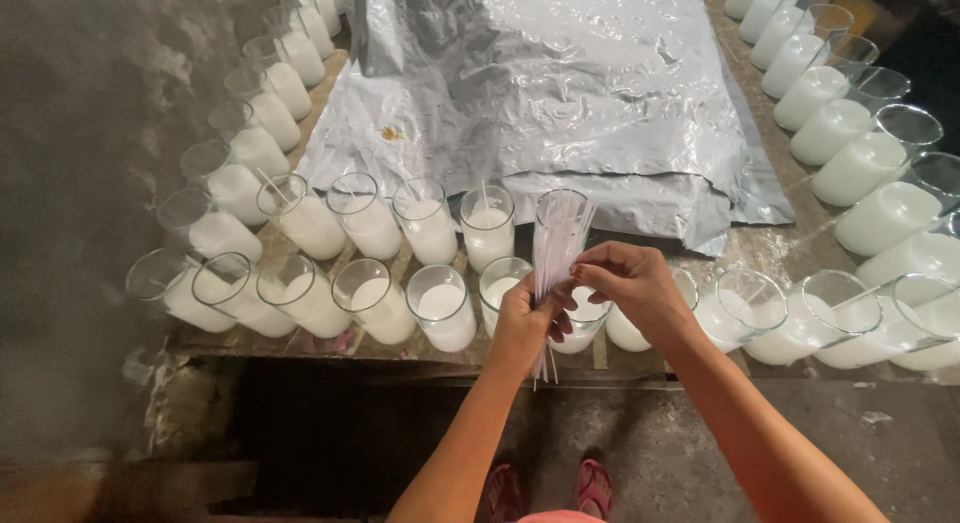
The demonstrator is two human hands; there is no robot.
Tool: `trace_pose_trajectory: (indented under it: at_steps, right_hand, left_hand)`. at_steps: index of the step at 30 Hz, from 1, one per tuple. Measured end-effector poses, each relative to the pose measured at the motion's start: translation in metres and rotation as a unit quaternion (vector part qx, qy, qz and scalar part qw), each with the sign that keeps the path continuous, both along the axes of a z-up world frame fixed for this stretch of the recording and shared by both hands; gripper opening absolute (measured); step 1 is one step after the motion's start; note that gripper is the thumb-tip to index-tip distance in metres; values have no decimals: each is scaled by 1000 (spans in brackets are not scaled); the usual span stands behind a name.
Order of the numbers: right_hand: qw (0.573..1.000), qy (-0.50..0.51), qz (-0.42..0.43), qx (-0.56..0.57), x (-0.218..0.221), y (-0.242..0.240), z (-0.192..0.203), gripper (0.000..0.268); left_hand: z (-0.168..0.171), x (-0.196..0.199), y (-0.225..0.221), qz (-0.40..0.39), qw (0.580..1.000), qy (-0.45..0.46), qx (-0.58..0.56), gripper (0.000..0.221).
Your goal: The person is seen placing individual candle wicks into a large number of glass jars that have been pre-filled with white wax, working through rows of jars systematically.
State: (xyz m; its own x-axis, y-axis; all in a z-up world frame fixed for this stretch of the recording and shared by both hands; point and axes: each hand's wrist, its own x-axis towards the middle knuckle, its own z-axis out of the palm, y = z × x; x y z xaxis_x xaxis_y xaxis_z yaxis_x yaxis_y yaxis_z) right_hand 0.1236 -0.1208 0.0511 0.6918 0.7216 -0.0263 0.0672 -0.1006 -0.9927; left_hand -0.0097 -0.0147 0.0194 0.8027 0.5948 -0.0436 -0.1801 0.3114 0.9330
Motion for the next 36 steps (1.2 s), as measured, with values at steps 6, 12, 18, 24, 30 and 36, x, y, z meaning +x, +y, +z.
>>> trace_pose_trajectory:
  at_steps: [6,12,18,24,30,36]
  right_hand:
    - [999,25,3,39,-3,9,-1,22]
    - [997,45,27,58,-13,18,22,23]
    - [996,-24,4,83,-17,22,56,14]
    - [985,-166,-4,55,-34,38,55,14]
    - [951,-310,15,4,-38,62,-11,14]
    - [940,-338,18,-32,-39,63,-31,9]
  left_hand:
    - [-7,-14,7,-1,1000,6,5,13]
    - [-28,-27,20,-3,1000,14,10,14]
    - [-39,-53,41,3,999,47,24,13]
    - [-61,-80,61,48,996,72,-7,18]
    - [-62,-88,64,73,995,65,-16,16]
    - [-69,-90,66,92,994,52,-35,23]
